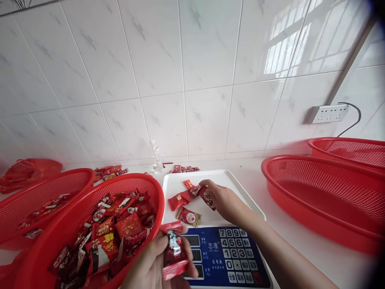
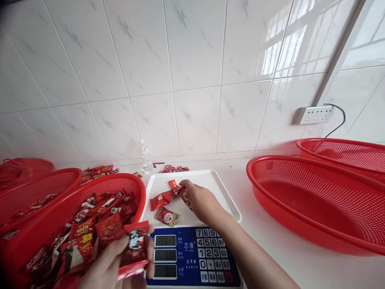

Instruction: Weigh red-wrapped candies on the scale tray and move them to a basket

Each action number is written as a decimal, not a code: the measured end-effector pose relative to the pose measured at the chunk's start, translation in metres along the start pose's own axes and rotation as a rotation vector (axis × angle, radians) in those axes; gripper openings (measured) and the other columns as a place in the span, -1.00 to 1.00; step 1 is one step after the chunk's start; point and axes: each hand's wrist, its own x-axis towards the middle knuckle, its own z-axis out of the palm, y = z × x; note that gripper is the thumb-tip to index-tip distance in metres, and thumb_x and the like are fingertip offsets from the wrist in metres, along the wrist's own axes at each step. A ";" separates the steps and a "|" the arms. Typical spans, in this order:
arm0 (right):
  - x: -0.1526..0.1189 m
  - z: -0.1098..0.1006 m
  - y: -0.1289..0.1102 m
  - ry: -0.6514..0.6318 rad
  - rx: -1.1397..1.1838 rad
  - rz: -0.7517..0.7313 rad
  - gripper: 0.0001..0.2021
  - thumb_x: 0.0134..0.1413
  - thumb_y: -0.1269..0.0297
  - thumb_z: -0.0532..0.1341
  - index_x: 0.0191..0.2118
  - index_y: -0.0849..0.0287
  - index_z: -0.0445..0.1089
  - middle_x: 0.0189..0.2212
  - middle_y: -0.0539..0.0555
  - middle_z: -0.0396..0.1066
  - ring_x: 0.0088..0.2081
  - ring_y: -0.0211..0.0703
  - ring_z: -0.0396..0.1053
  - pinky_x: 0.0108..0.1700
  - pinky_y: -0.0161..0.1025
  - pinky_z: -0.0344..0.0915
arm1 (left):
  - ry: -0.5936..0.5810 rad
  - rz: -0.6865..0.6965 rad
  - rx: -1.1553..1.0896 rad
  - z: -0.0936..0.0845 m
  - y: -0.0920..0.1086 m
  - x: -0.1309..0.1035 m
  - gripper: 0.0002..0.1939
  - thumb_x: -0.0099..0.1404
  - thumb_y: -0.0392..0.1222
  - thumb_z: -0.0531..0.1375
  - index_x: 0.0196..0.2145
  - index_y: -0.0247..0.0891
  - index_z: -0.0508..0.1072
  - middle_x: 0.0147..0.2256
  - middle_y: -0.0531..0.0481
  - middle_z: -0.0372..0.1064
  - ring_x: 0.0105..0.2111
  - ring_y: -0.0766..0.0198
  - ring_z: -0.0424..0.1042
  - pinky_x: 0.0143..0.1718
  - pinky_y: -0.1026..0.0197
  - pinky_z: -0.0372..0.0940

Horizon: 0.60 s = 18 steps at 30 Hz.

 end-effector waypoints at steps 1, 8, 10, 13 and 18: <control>0.000 0.000 0.001 0.004 -0.004 0.012 -0.65 0.22 0.42 -0.13 0.06 0.17 0.19 -0.44 0.07 0.48 -0.43 -0.13 0.41 -0.41 -0.24 0.24 | -0.054 0.002 -0.011 -0.003 -0.007 0.009 -0.74 0.26 -0.11 0.17 -0.12 -0.23 0.45 -0.30 -0.07 0.43 -0.35 0.18 0.47 -0.44 0.22 0.39; 0.003 -0.003 -0.004 0.075 -0.086 -0.041 -0.71 0.15 0.40 0.03 -0.04 0.15 0.35 -0.08 0.23 0.42 -0.05 0.06 0.34 -0.14 -0.03 0.29 | -0.224 -0.028 -0.084 -0.023 -0.022 0.038 -0.70 0.27 -0.03 0.14 -0.14 -0.25 0.46 -0.33 -0.06 0.43 -0.40 0.27 0.43 -0.57 0.36 0.29; 0.009 0.000 -0.013 0.050 -0.095 -0.139 -0.72 0.14 0.41 0.07 -0.05 0.12 0.36 -0.06 0.17 0.41 -0.01 0.01 0.31 -0.06 -0.05 0.26 | -0.212 -0.086 -0.074 -0.030 -0.028 0.039 -0.68 0.28 0.04 0.14 -0.14 -0.23 0.44 -0.39 -0.02 0.43 -0.51 0.37 0.40 -0.58 0.41 0.19; 0.021 0.011 -0.029 -0.054 -0.122 -0.320 -0.75 0.11 0.39 0.15 -0.07 0.12 0.39 -0.09 0.14 0.42 -0.01 -0.02 0.29 -0.01 -0.09 0.22 | -0.244 -0.094 0.023 -0.038 -0.041 0.044 -0.64 0.24 0.10 0.16 -0.20 -0.26 0.42 -0.48 0.01 0.40 -0.60 0.43 0.31 -0.57 0.40 0.08; 0.040 0.027 -0.041 -0.196 -0.185 -0.455 -0.74 0.18 0.38 0.08 -0.03 0.18 0.37 -0.12 0.19 0.42 -0.11 -0.05 0.34 -0.07 -0.14 0.23 | -0.335 -0.052 0.238 -0.042 -0.053 0.052 -0.52 0.15 0.19 0.20 -0.23 -0.31 0.38 -0.48 0.00 0.35 -0.56 0.41 0.27 -0.52 0.35 0.03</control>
